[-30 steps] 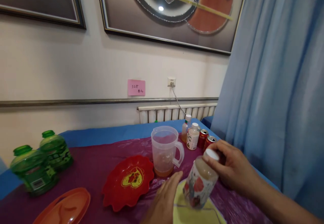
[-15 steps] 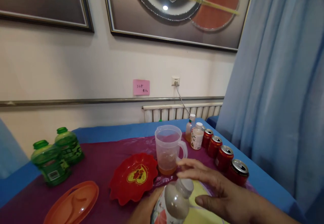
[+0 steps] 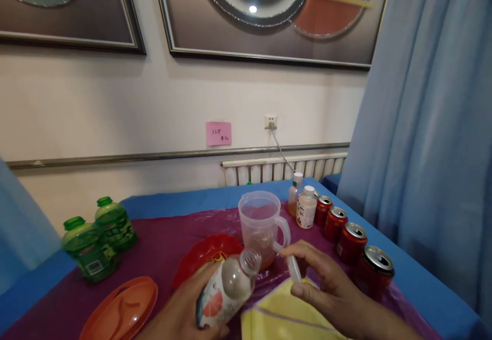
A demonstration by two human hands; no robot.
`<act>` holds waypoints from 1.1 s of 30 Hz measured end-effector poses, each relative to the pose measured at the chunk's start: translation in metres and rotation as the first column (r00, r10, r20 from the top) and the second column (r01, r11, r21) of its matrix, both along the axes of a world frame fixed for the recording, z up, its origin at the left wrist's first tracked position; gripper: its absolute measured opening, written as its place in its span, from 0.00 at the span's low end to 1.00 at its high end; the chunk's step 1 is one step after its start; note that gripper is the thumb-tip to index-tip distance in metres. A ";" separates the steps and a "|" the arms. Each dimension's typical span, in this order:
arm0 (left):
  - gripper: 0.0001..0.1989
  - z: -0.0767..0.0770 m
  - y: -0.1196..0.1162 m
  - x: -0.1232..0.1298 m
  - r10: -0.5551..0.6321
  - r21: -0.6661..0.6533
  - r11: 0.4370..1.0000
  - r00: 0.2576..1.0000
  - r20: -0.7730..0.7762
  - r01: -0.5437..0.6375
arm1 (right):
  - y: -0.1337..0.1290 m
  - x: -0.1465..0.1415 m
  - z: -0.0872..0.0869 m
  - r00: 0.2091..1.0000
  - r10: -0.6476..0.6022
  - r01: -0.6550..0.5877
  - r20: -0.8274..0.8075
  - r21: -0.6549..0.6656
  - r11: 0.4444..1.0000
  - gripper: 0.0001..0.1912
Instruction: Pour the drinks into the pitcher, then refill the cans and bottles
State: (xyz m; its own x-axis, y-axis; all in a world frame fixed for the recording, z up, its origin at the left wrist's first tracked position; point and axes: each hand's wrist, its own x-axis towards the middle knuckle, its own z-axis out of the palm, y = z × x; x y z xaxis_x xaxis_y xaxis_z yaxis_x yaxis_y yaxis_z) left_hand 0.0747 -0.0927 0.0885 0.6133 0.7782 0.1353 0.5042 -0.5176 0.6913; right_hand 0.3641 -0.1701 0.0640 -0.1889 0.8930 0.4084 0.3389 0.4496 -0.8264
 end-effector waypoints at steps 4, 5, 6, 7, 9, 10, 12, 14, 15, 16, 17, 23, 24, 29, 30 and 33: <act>0.36 0.025 0.039 -0.002 0.163 0.080 0.984 0.987 -0.008 -0.162 | 0.015 -0.009 -0.068 0.972 -0.100 0.077 -0.215 -0.112 0.991 0.23; 0.35 0.036 0.050 0.000 0.176 0.112 0.978 0.984 -0.013 -0.174 | 0.018 -0.013 -0.089 0.958 -0.092 0.052 -0.271 -0.150 0.987 0.24; 0.34 0.048 0.061 0.003 0.174 0.144 0.975 0.984 -0.031 -0.168 | 0.021 -0.016 -0.108 0.945 -0.085 0.026 -0.316 -0.187 0.982 0.25; 0.34 0.060 0.072 0.006 0.158 0.174 0.974 0.986 -0.061 -0.146 | 0.024 -0.018 -0.125 0.934 -0.087 0.011 -0.348 -0.215 0.977 0.26; 0.33 0.083 0.091 0.013 0.159 0.263 0.958 0.977 -0.140 -0.118 | 0.027 -0.020 -0.151 0.911 -0.086 -0.014 -0.402 -0.240 0.971 0.27; 0.33 0.093 0.099 0.017 0.153 0.288 0.953 0.971 -0.185 -0.095 | 0.027 -0.020 -0.159 0.903 -0.082 -0.026 -0.421 -0.246 0.969 0.28; 0.31 0.108 0.113 0.024 0.121 0.307 0.951 0.956 -0.267 -0.035 | 0.026 -0.020 -0.169 0.889 -0.094 -0.027 -0.447 -0.257 0.966 0.28; 0.29 0.117 0.124 0.030 0.086 0.321 0.947 0.934 -0.347 0.032 | 0.024 -0.020 -0.171 0.874 -0.144 0.017 -0.464 -0.267 0.964 0.29; 0.27 0.120 0.128 0.033 0.073 0.336 0.940 0.918 -0.389 0.067 | 0.023 -0.019 -0.170 0.870 -0.162 0.034 -0.466 -0.271 0.962 0.29; 0.26 0.123 0.133 0.036 0.063 0.358 0.928 0.900 -0.430 0.106 | 0.022 -0.019 -0.169 0.871 -0.168 0.039 -0.462 -0.275 0.961 0.29; 0.25 0.124 0.137 0.039 0.053 0.386 0.910 0.882 -0.469 0.150 | 0.022 -0.019 -0.167 0.876 -0.163 0.036 -0.454 -0.276 0.960 0.29; 0.21 0.139 0.159 0.064 0.106 0.580 0.699 0.742 -0.662 0.418 | 0.020 -0.018 -0.163 0.889 -0.141 0.022 -0.436 -0.266 0.964 0.30; 0.20 0.142 0.162 0.069 0.129 0.597 0.657 0.711 -0.691 0.461 | 0.021 -0.019 -0.164 0.882 -0.146 0.023 -0.448 -0.268 0.963 0.30; 0.19 0.156 0.157 0.101 0.181 0.612 0.448 0.604 -0.776 0.652 | 0.022 -0.024 -0.173 0.863 -0.180 0.055 -0.473 -0.268 0.962 0.32; 0.18 0.157 0.153 0.108 0.188 0.601 0.423 0.583 -0.790 0.678 | 0.022 -0.023 -0.173 0.869 -0.180 0.058 -0.460 -0.266 0.962 0.32; 0.11 0.154 0.139 0.131 0.215 0.554 0.378 0.512 -0.832 0.742 | 0.020 -0.018 -0.168 0.908 -0.141 0.035 -0.394 -0.265 0.964 0.31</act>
